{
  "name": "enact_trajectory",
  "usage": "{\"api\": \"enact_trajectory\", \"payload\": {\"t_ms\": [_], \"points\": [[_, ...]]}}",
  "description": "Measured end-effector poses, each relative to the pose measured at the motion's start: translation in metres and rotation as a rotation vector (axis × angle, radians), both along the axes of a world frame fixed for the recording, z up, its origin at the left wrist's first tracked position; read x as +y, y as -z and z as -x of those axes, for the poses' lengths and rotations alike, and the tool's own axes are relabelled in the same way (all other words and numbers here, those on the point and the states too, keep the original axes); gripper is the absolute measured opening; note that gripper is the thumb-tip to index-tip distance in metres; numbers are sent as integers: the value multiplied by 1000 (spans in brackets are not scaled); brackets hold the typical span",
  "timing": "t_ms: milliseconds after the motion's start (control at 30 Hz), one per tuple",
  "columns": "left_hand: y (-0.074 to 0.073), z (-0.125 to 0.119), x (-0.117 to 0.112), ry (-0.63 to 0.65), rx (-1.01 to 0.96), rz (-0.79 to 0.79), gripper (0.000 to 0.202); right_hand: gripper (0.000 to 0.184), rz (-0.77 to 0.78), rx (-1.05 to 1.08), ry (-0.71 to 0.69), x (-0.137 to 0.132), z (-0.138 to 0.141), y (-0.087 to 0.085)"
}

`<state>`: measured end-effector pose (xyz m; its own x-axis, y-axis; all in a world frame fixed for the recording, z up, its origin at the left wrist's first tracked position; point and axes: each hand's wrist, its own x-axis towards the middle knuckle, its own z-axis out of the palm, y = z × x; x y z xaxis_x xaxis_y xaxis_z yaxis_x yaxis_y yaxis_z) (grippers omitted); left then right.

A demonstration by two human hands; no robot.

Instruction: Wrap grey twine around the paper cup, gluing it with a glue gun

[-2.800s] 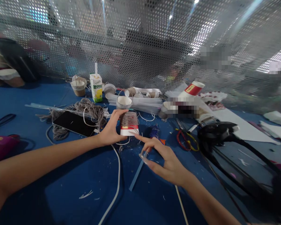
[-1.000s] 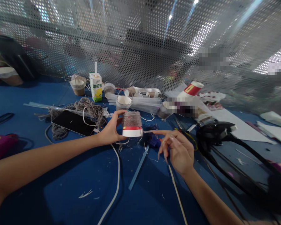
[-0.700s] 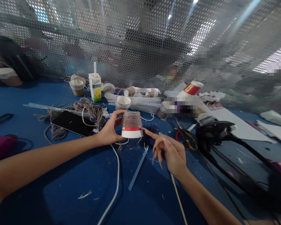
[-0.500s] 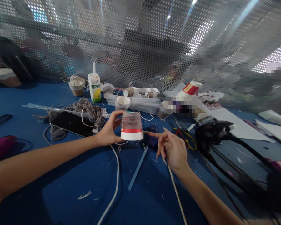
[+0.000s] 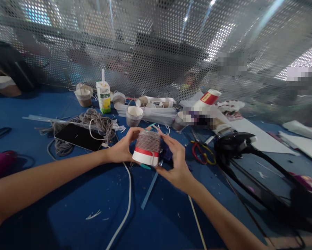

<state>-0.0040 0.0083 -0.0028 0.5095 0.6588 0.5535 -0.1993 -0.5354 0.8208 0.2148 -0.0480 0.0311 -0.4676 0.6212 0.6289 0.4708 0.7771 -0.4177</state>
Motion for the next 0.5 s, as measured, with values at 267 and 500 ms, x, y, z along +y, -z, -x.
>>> {"api": "enact_trajectory", "payload": {"t_ms": [267,500], "points": [[-4,3,-3,-52,89,-168,101,83,2,54,6,7,-5,8],[1,2,-1,-370,138,-205,80,61,119,24,-38,-9,-7,-18]]}}
